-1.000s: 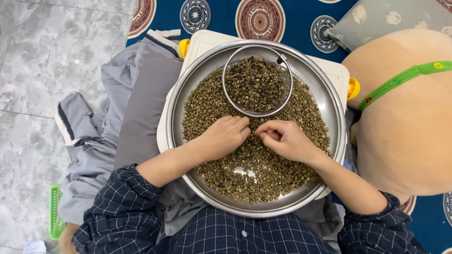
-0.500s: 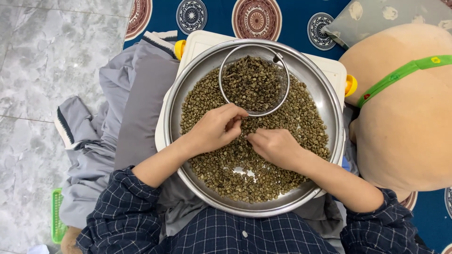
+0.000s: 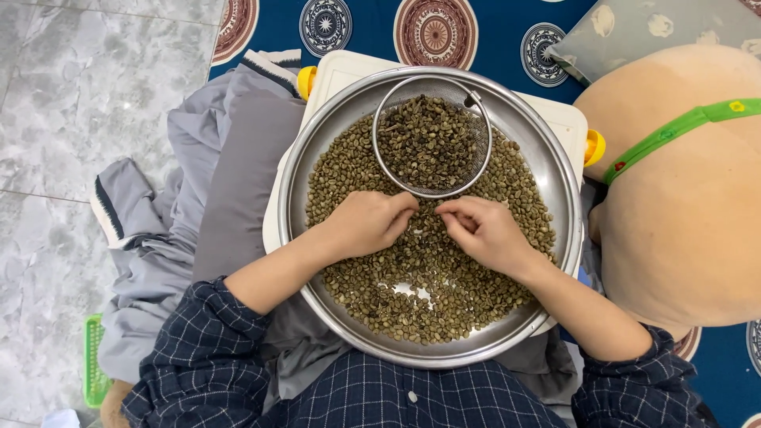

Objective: Manually sorting green coffee beans in a large metal tray to remove defects and debris.

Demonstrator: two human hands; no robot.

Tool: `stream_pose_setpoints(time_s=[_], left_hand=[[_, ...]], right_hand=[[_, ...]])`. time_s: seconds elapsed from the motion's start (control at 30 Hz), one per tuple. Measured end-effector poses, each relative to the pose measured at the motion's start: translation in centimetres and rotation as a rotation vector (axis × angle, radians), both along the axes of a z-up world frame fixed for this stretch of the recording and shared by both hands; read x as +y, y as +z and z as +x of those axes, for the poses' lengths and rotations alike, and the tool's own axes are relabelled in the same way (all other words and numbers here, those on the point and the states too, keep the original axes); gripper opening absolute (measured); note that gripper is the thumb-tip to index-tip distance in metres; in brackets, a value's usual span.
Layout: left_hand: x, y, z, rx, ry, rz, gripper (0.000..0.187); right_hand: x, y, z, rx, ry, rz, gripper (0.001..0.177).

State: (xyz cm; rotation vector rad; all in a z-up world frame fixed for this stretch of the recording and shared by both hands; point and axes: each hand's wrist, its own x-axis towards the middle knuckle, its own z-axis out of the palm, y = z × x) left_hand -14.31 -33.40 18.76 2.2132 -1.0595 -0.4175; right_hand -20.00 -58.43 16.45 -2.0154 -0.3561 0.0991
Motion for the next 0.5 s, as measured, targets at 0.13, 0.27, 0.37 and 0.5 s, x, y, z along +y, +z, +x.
stream_pose_setpoints(time_s=[0.13, 0.27, 0.37, 0.5], left_hand=[[-0.7, -2.4, -0.1, -0.349, -0.046, 0.092, 0.020], [-1.3, -4.3, -0.2, -0.518, -0.045, 0.079, 0.019], [-1.5, -5.2, -0.1, -0.544, -0.099, 0.148, 0.015], [-1.6, -5.0, -0.3, -0.567, -0.125, 0.145, 0.014]], right_hand=[[0.6, -0.4, -0.2, -0.290, 0.027, -0.409, 0.016], [1.1, -0.6, -0.4, -0.389, 0.038, -0.509, 0.017], [1.3, -1.4, -0.3, -0.497, 0.067, -0.575, 0.015], [1.2, -2.1, -0.5, -0.597, 0.099, -0.663, 0.012]])
